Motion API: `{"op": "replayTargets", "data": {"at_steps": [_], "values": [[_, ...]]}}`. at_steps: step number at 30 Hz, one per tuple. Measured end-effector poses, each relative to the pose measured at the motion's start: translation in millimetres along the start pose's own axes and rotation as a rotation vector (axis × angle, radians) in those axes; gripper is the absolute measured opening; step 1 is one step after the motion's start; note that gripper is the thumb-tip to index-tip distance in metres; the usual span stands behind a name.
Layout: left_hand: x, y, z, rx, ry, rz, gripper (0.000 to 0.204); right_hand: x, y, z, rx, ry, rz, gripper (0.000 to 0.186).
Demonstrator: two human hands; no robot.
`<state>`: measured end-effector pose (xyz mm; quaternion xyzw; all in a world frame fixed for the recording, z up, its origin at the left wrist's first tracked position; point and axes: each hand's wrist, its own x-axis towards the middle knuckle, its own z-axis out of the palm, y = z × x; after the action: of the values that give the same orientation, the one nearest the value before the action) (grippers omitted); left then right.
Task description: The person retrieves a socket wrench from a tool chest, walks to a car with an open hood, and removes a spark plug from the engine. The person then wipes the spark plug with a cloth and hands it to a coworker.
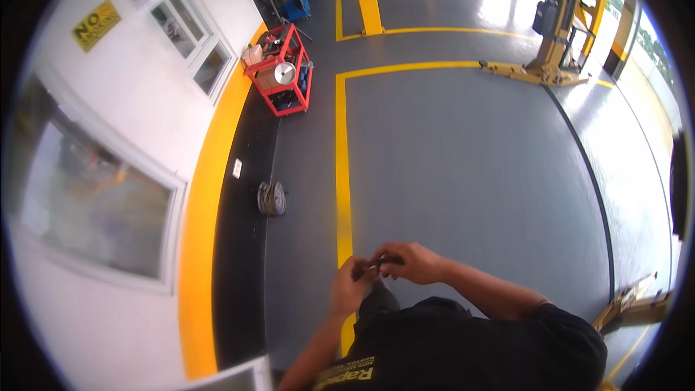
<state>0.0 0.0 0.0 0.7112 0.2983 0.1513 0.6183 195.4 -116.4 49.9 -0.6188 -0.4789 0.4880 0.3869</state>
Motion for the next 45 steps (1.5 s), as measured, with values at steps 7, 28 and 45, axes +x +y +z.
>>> {"op": "replayTargets", "data": {"at_steps": [7, 28, 45], "values": [[444.7, -32.4, -67.6, -0.026, -0.077, -0.037, 0.026, 343.6, 68.8, -238.5, -0.213, 0.175, -0.006, 0.033], [1588.4, 199.1, -371.0, -0.107, 0.006, -0.052, 0.012, 1260.2, -90.0, -1043.2, -0.148, -0.128, 0.121, 0.03], [2614.9, 264.4, -515.1, 0.176, -0.356, -0.029, 0.026, 1896.6, 68.7, -1747.9, 0.451, 0.54, 0.242, 0.02]]}}
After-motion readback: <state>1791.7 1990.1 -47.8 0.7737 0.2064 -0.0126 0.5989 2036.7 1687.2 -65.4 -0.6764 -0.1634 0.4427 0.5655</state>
